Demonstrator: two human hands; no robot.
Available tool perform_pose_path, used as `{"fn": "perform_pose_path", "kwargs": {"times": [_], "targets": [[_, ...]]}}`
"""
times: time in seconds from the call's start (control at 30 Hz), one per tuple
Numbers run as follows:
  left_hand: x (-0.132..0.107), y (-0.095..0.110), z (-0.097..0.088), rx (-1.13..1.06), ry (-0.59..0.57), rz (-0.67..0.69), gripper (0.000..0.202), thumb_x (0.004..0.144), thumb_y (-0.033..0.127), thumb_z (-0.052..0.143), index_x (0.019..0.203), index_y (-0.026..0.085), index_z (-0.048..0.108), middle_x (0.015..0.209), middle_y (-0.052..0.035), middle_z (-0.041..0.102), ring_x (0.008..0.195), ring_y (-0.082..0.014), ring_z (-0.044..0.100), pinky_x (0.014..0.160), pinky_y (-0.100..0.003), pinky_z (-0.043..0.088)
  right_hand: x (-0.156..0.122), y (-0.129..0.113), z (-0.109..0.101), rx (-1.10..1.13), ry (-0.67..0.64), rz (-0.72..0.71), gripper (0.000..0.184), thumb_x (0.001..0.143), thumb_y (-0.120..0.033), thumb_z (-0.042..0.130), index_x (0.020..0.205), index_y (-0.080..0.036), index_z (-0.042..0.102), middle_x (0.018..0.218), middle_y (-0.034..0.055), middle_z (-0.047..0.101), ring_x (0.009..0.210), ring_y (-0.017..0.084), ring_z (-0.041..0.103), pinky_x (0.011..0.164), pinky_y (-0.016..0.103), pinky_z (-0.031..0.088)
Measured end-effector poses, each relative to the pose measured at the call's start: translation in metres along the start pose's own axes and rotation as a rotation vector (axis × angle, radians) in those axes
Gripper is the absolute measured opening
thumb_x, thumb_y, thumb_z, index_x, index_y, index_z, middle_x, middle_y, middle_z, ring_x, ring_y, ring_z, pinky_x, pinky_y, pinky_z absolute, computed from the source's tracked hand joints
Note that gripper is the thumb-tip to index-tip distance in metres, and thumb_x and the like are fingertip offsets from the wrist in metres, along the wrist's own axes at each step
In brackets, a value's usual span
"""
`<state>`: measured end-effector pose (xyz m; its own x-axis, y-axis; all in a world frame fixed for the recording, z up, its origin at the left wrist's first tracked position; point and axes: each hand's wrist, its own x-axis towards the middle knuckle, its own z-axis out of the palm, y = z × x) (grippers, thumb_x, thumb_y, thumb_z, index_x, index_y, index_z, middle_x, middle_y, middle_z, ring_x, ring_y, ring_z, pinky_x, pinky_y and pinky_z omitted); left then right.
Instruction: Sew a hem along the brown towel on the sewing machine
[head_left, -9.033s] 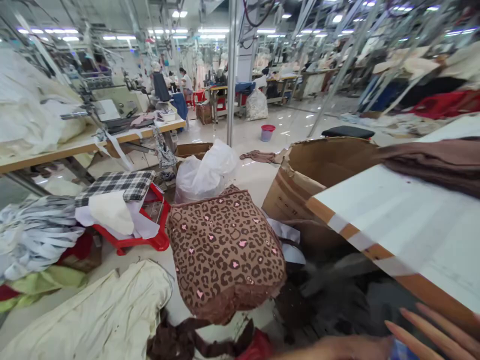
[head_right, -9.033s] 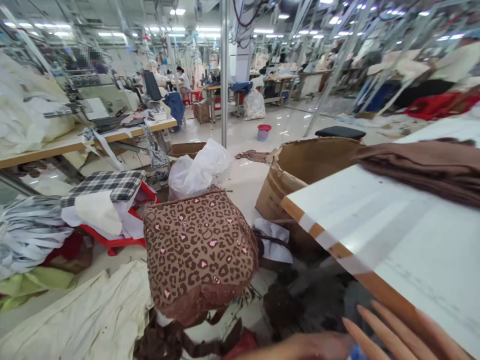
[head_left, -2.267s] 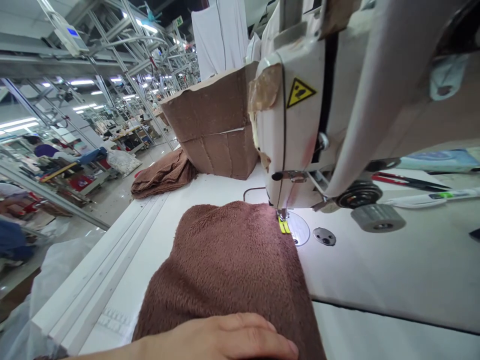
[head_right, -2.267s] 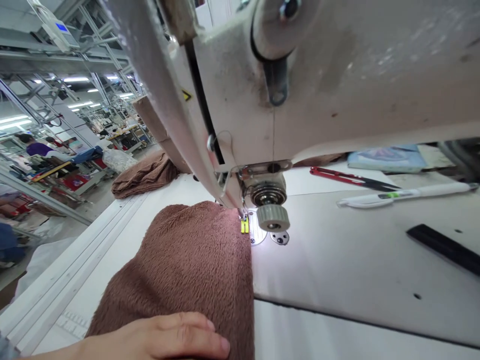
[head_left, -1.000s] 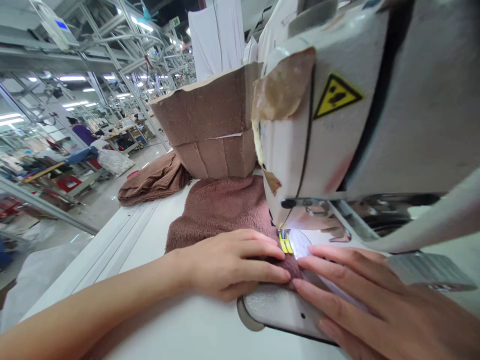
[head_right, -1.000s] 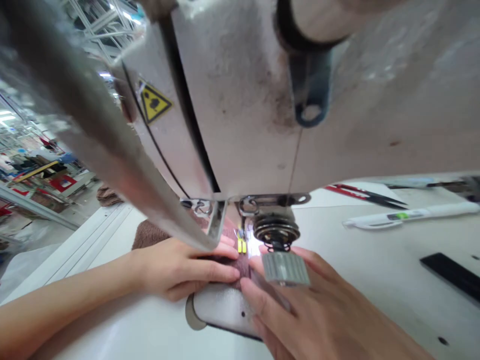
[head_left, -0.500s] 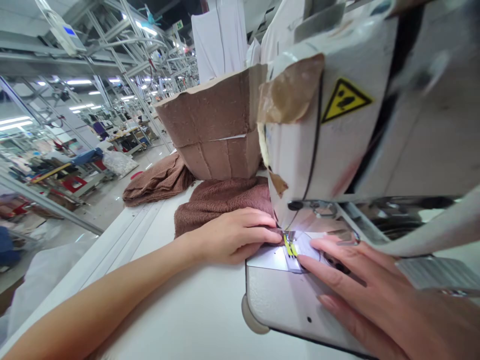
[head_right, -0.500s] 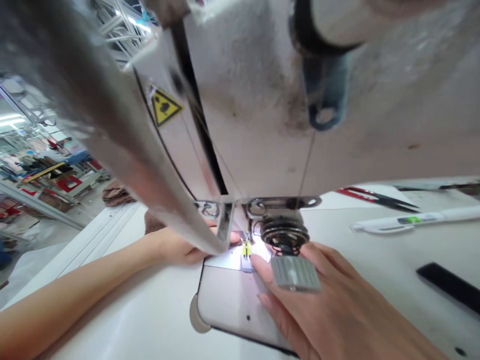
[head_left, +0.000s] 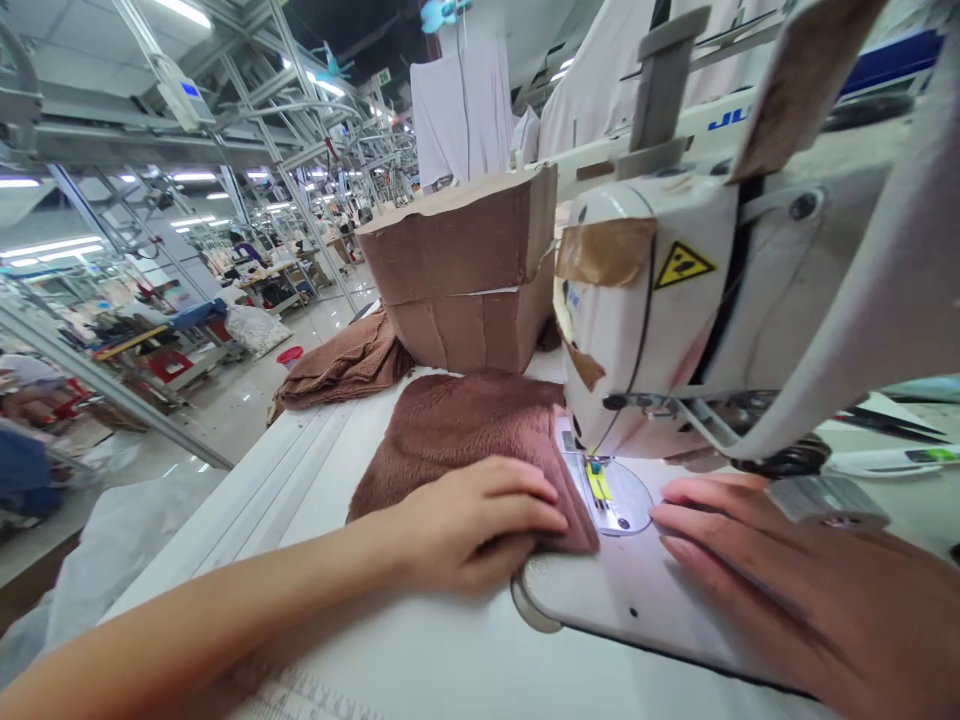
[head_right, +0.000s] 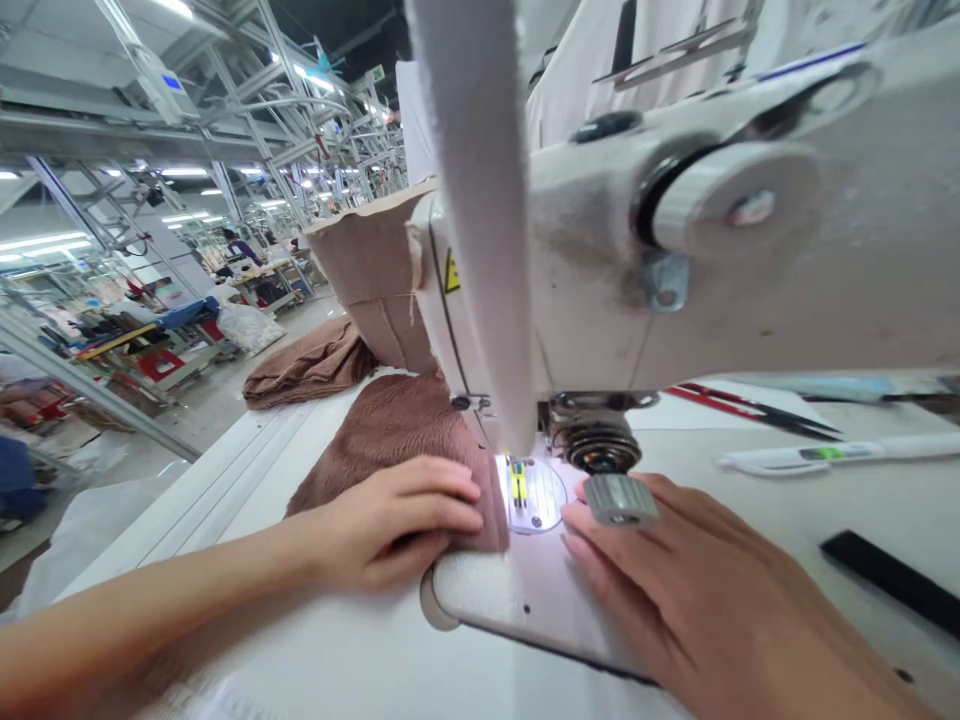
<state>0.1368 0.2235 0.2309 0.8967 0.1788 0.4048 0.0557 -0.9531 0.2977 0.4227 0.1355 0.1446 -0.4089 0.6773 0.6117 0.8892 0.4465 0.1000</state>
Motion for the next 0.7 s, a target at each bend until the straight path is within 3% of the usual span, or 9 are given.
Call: {"fn": "perform_pose_path", "kwargs": {"times": [0.13, 0.27, 0.4, 0.53, 0.7], "targets": [[-0.039, 0.053, -0.003, -0.031, -0.097, 0.026, 0.026, 0.100, 0.018, 0.047, 0.113, 0.009, 0.067, 0.116, -0.0128, 0.071, 0.120, -0.0187, 0.063, 0.114, -0.029, 0.047, 0.015, -0.003, -0.008, 0.070, 0.033, -0.013, 0.034, 0.106, -0.042, 0.037, 0.116, -0.024, 0.064, 0.115, 0.0025, 0.069, 0.099, 0.024, 0.066, 0.079, 0.041, 0.053], [-0.061, 0.088, -0.006, -0.006, -0.137, 0.012, 0.040, 0.110, 0.028, 0.031, 0.111, 0.014, 0.069, 0.119, -0.0036, 0.074, 0.127, -0.0140, 0.058, 0.116, -0.021, 0.042, 0.029, -0.007, -0.016, 0.052, 0.090, -0.111, 0.033, 0.109, -0.038, 0.033, 0.114, -0.020, 0.060, 0.106, 0.0030, 0.071, 0.096, 0.022, 0.065, 0.084, 0.041, 0.047], [-0.059, 0.105, -0.025, 0.063, -0.204, -0.049, 0.052, 0.111, 0.030, 0.020, 0.109, 0.015, 0.070, 0.119, 0.0003, 0.075, 0.124, -0.0120, 0.061, 0.117, -0.021, 0.040, 0.033, -0.008, -0.021, 0.095, 0.089, -0.117, 0.030, 0.110, -0.036, 0.033, 0.112, -0.020, 0.059, 0.105, 0.0012, 0.071, 0.097, 0.019, 0.064, 0.087, 0.038, 0.045], [-0.062, 0.119, -0.045, 0.246, -0.251, -0.104, 0.035, 0.110, 0.027, 0.034, 0.121, 0.019, 0.067, 0.120, 0.0012, 0.075, 0.123, -0.0143, 0.062, 0.117, -0.026, 0.040, 0.038, -0.010, -0.026, 0.136, 0.125, -0.118, 0.033, 0.109, -0.036, 0.034, 0.106, -0.019, 0.062, 0.102, 0.0019, 0.070, 0.095, 0.018, 0.063, 0.084, 0.036, 0.048], [-0.084, 0.132, -0.043, 0.403, -0.264, -0.242, 0.027, 0.104, 0.025, 0.051, 0.128, 0.020, 0.064, 0.122, -0.0039, 0.074, 0.125, -0.0177, 0.063, 0.112, -0.031, 0.049, 0.043, -0.012, -0.031, 0.219, 0.096, -0.044, 0.045, 0.108, -0.043, 0.031, 0.098, -0.021, 0.070, 0.098, -0.0006, 0.072, 0.090, 0.015, 0.066, 0.082, 0.032, 0.054]]}}
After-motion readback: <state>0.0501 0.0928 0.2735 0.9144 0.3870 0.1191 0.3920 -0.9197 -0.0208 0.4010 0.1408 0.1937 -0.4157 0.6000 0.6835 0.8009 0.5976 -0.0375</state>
